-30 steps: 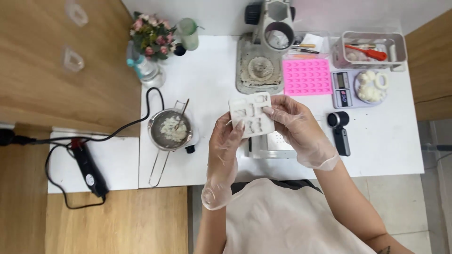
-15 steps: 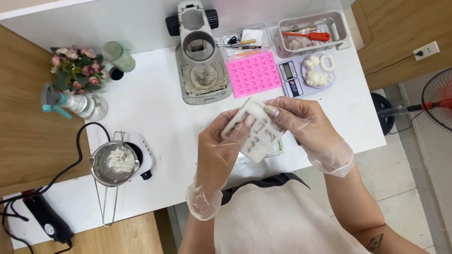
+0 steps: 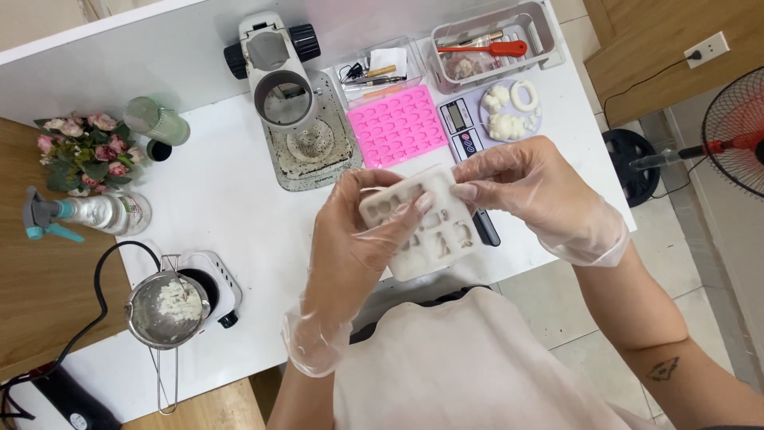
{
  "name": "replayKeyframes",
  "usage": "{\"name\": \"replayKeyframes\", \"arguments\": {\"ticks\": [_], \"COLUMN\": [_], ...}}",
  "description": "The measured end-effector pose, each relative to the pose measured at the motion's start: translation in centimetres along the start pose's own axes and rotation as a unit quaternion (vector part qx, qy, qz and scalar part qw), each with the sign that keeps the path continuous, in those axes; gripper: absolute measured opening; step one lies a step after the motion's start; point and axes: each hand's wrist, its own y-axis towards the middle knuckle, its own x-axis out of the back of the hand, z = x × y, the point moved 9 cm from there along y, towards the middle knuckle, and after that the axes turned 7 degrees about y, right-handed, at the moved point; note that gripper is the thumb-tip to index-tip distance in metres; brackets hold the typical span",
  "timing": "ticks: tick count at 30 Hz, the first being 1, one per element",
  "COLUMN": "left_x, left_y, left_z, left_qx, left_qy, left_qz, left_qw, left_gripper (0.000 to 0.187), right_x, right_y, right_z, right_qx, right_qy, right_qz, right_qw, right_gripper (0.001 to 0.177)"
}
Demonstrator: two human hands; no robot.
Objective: Melting wax chunks in a pot using a heat gun while stirring.
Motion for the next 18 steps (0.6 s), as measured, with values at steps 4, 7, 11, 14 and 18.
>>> {"name": "replayKeyframes", "arguments": {"ticks": [4,7,11,14,18], "left_x": [-0.1,-1.0,-0.7,-0.7,-0.5], "left_y": [-0.1,0.9,0.1,-0.2,-0.6], "left_z": [1.2,3.7,2.8,2.3,2.7], "left_qx": [0.11,0.016,-0.035,-0.084,-0.089], "left_qy": [-0.105,-0.274,-0.248,-0.259,-0.231], "left_qz": [-0.07,-0.008,-0.067,-0.09,-0.141], "left_qw": [0.986,0.962,0.966,0.958,0.959], "left_gripper": [0.027,0.046,0.034,0.027,0.028], "right_x": [0.2,-0.8,-2.1,-2.7,-3.1], "right_y": [0.4,0.0,-1.0,-1.4,-1.9], "right_z": [-1.3,-0.7,-0.1,-0.3,-0.3], "right_qx": [0.017,0.046,0.102,0.125,0.137], "right_qy": [0.055,0.072,0.02,0.049,0.057], "right_qz": [-0.017,-0.04,-0.092,-0.13,-0.159], "right_qw": [0.998,0.996,0.99,0.982,0.976], "right_gripper": [0.019,0.019,0.015,0.017,0.019]}}
